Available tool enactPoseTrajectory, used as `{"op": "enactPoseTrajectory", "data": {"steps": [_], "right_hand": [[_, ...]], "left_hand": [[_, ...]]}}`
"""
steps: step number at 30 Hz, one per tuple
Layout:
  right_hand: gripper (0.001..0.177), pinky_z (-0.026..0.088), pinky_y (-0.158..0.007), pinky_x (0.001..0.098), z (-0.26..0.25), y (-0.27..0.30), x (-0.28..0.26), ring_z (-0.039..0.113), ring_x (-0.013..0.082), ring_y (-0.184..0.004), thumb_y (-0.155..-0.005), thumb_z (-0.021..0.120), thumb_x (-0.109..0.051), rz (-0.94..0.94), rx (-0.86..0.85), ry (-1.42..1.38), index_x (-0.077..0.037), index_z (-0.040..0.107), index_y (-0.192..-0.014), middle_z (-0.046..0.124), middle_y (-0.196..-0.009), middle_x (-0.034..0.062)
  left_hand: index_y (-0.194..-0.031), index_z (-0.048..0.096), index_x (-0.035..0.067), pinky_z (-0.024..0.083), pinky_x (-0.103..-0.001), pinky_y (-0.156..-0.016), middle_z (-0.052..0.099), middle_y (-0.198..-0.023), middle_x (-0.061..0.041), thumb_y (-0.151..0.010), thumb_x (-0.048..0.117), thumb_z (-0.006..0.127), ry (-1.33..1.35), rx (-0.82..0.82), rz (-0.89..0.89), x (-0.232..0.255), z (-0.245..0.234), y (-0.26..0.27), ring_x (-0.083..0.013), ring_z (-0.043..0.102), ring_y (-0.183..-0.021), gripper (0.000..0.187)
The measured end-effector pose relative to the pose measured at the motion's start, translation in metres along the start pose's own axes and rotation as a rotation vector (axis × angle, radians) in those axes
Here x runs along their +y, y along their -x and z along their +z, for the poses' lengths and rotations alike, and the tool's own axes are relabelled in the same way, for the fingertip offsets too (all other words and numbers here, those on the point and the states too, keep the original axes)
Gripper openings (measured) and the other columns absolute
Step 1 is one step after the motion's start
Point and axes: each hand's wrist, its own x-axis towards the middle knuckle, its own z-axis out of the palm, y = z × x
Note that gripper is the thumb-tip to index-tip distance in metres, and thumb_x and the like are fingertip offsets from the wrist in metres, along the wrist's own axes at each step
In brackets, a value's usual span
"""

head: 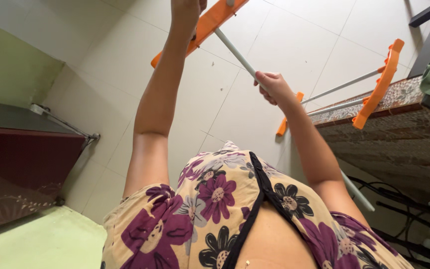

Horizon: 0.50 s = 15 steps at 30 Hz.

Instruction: The person wipes an orange plastic drying rack with a green cloth, then inserts several white metal rods into the rack's slots to assemble it. The person handles the rack and rods by hand, completing the assembly in a tiled room.

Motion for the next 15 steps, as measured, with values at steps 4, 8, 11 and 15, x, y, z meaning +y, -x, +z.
{"op": "enactPoseTrajectory", "data": {"steps": [4,8,11,15], "right_hand": [[0.042,0.024,-0.035,0.0241,0.006,-0.001,-0.016,0.034,0.0056,-0.040,-0.105,0.057,-0.047,0.181,-0.081,-0.123,-0.007,0.067,-0.100,0.045,-0.056,-0.0045],[0.044,0.044,-0.048,0.0313,0.039,-0.013,0.008,0.063,0.0228,-0.053,-0.103,0.066,-0.049,-0.549,0.504,0.869,-0.006,0.068,-0.107,0.063,-0.060,0.0064],[0.036,0.051,-0.054,0.0370,0.053,-0.017,0.027,0.068,0.0285,-0.064,-0.112,0.057,-0.041,-0.484,0.529,1.045,-0.005,0.065,-0.114,0.067,-0.078,0.0101],[0.032,0.041,-0.052,0.0338,0.048,-0.014,0.027,0.056,0.0195,-0.059,-0.110,0.061,-0.039,-0.356,0.363,0.697,-0.008,0.071,-0.107,0.060,-0.067,0.0035]], "left_hand": [[-0.069,0.041,0.012,0.023,-0.026,-0.045,0.035,-0.057,0.005,-0.108,0.043,0.058,-0.003,-0.001,0.017,0.000,-0.004,0.001,-0.0056,0.032,-0.048,0.052],[-0.069,0.041,0.012,0.023,-0.026,-0.046,0.035,-0.057,0.005,-0.108,0.042,0.058,0.001,0.014,0.015,-0.004,-0.006,0.002,-0.0056,0.032,-0.048,0.052],[-0.069,0.041,0.012,0.023,-0.026,-0.046,0.035,-0.057,0.005,-0.108,0.041,0.058,-0.012,0.034,0.009,-0.004,-0.011,0.008,-0.0056,0.032,-0.048,0.052],[-0.070,0.041,0.012,0.023,-0.026,-0.046,0.035,-0.057,0.004,-0.109,0.041,0.058,-0.009,0.038,0.007,-0.006,-0.013,0.015,-0.0057,0.031,-0.049,0.051]]}}
